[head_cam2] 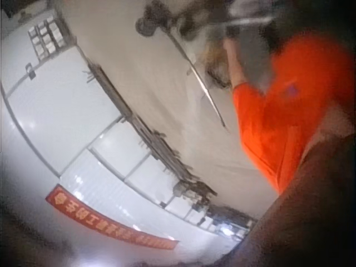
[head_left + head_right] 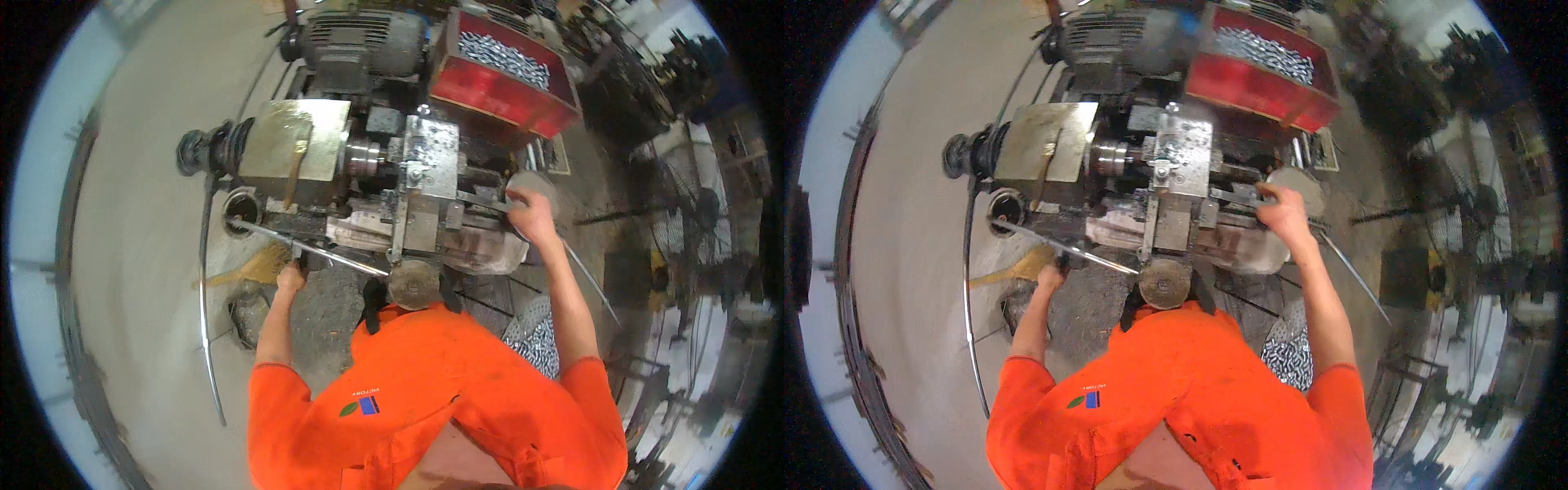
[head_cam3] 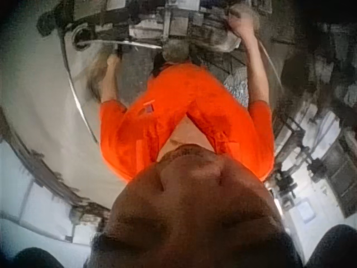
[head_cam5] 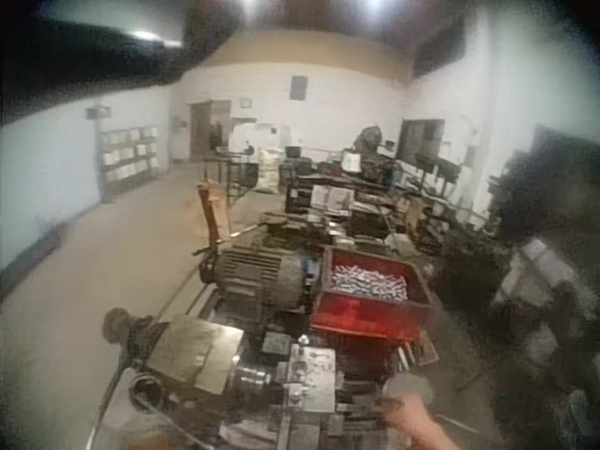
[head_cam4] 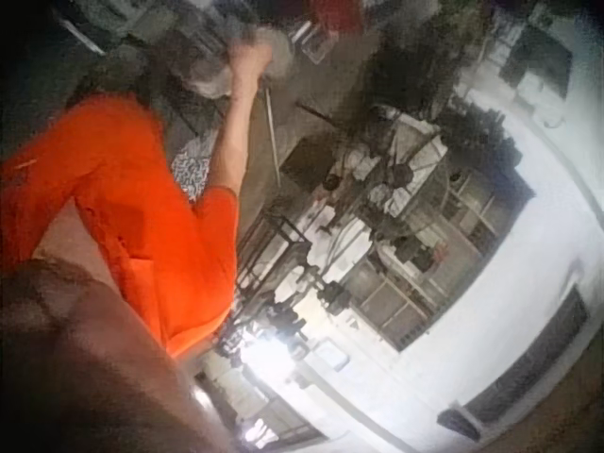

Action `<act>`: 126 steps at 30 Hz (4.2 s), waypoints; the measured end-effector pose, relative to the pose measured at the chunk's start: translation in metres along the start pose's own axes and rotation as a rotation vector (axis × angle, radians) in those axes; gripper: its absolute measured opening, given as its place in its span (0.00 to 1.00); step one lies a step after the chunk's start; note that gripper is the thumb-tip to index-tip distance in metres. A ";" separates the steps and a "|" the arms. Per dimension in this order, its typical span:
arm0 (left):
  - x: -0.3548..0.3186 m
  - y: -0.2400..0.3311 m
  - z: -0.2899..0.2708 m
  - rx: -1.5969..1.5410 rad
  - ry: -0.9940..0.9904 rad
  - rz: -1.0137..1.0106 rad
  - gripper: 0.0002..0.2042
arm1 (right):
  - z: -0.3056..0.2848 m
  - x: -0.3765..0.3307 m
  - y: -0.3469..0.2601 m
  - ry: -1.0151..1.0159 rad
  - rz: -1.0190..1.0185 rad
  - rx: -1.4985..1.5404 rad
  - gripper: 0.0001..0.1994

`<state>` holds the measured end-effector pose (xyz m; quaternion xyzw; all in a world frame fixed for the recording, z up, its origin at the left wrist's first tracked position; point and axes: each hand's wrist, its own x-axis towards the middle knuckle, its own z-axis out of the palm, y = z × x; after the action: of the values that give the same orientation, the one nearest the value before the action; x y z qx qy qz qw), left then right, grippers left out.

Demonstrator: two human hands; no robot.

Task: The person operates a metal turning machine, repeatedly inserting small metal parts into the chuck, engaging the machine with a lever, and removing the processed parts. The person uses a long metal rod to assist with loading and unloading parts from the machine.

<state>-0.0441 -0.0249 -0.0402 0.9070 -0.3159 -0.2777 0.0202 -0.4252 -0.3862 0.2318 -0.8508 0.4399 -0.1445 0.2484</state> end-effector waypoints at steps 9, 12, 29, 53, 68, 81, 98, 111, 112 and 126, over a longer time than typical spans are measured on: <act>-0.106 -0.089 -0.185 -0.422 0.925 -0.030 0.12 | 0.103 0.097 -0.144 -0.153 -0.595 -0.138 0.13; -0.166 -0.138 -0.183 -0.324 0.769 -0.388 0.20 | 0.127 0.104 -0.146 -0.155 -0.596 -0.214 0.10; -0.206 -0.097 -0.093 -0.238 0.718 -0.959 0.30 | 0.136 0.110 -0.138 -0.158 -0.633 -0.134 0.11; -0.113 0.172 -0.150 -0.170 0.436 0.517 0.12 | 0.006 0.036 -0.026 0.180 -0.519 0.182 0.21; -0.038 0.186 -0.087 -0.139 -0.007 0.239 0.02 | 0.115 -0.387 0.280 -0.171 1.028 -0.287 0.12; -0.037 0.174 -0.085 -0.182 -0.005 0.377 0.05 | 0.117 -0.381 0.298 -0.551 0.752 -0.399 0.15; -0.049 0.173 -0.089 0.081 0.053 0.298 0.13 | 0.139 -0.365 0.296 -0.336 0.878 -0.418 0.18; -0.116 0.233 -0.153 -0.343 -0.017 0.576 0.09 | 0.165 -0.363 0.370 -0.132 0.164 -0.591 0.08; -0.126 0.241 -0.154 -0.407 -0.027 0.585 0.10 | 0.150 -0.328 0.347 -0.166 0.095 -0.582 0.08; -0.185 0.310 -0.141 -0.887 -0.291 0.734 0.18 | 0.015 -0.095 -0.074 -0.113 -0.646 0.364 0.12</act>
<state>-0.2646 -0.1845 0.2355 0.5962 -0.4622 -0.4794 0.4484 -0.4224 -0.2673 0.2571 -0.8942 0.1015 -0.2440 0.3614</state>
